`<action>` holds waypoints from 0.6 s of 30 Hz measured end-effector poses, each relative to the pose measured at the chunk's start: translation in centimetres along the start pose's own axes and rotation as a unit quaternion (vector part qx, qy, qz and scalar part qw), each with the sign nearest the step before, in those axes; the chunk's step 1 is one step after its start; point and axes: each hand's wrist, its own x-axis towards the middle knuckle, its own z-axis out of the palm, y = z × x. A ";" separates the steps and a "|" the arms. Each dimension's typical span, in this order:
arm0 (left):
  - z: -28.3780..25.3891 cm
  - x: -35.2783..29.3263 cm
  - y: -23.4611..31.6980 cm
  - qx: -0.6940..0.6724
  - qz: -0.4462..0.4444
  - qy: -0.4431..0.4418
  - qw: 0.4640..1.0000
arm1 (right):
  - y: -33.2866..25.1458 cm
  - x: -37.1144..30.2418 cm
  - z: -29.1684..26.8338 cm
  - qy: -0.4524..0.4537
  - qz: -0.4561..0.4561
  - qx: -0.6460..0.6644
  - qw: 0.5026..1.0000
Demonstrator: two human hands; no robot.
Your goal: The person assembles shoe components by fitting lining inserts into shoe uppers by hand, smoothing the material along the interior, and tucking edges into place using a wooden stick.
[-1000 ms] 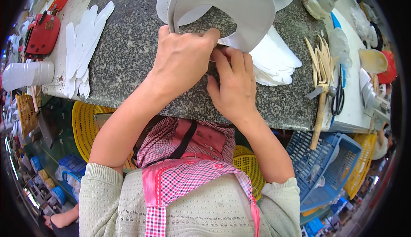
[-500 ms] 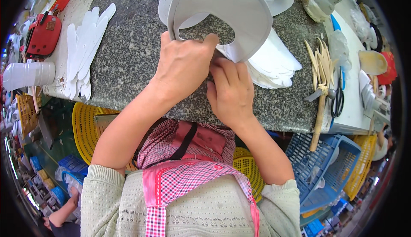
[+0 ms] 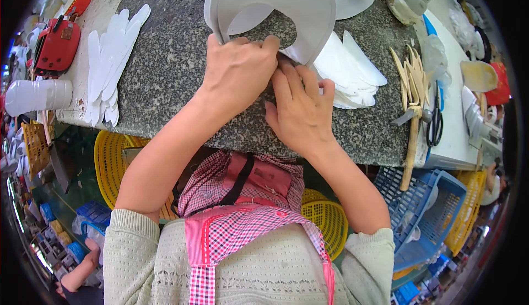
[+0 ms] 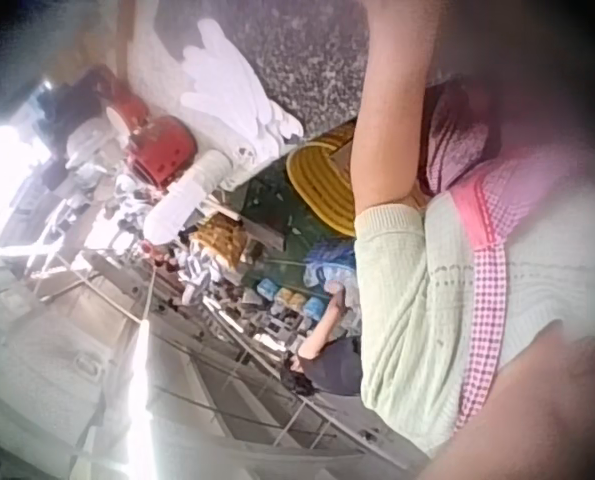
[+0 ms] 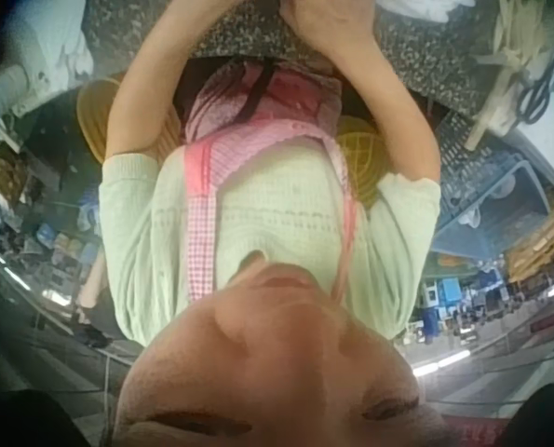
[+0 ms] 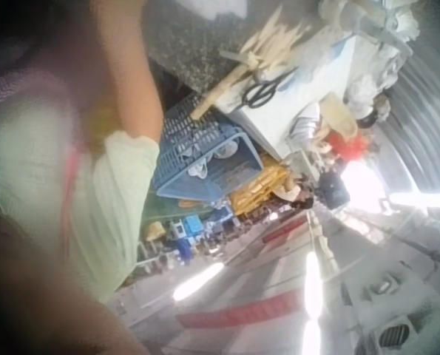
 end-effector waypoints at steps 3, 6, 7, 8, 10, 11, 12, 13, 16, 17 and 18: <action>-0.3 0.5 -0.1 0.012 0.029 -0.012 0.999 | 0.3 0.1 0.0 -0.025 0.015 0.008 1.000; 0.1 0.7 -0.9 0.002 0.108 0.050 0.993 | 0.5 -0.5 0.5 -0.009 -0.003 0.013 1.000; 0.2 0.8 -1.0 0.002 0.109 0.048 0.993 | 0.6 -0.7 0.7 0.005 -0.015 0.017 1.000; 0.3 0.8 -1.0 -0.005 0.089 0.041 0.995 | 0.6 -0.7 0.8 0.005 -0.013 0.018 1.000; 0.4 1.0 -1.1 -0.011 0.072 0.031 0.997 | 0.4 -0.4 0.8 -0.004 -0.003 0.005 1.000; 0.5 1.2 -1.0 -0.009 0.066 0.030 0.997 | 0.5 -0.3 0.7 -0.004 0.000 0.007 1.000; 0.5 1.2 -1.0 -0.007 0.060 0.029 0.998 | 0.6 -0.2 0.5 -0.029 -0.001 0.017 0.999; 0.6 1.3 -1.0 -0.007 0.061 0.028 0.998 | 0.7 -0.2 0.4 -0.053 -0.004 0.028 0.998; 0.7 1.5 -1.1 -0.015 0.075 0.047 0.996 | 0.9 -0.3 0.5 -0.055 -0.002 0.042 0.998; 0.5 1.4 -1.2 -0.022 0.075 0.033 0.996 | 0.9 -0.3 0.4 -0.055 0.001 0.041 0.998; 0.5 1.5 -1.1 -0.029 0.075 0.020 0.997 | 0.9 -0.2 0.4 -0.061 0.004 0.044 0.997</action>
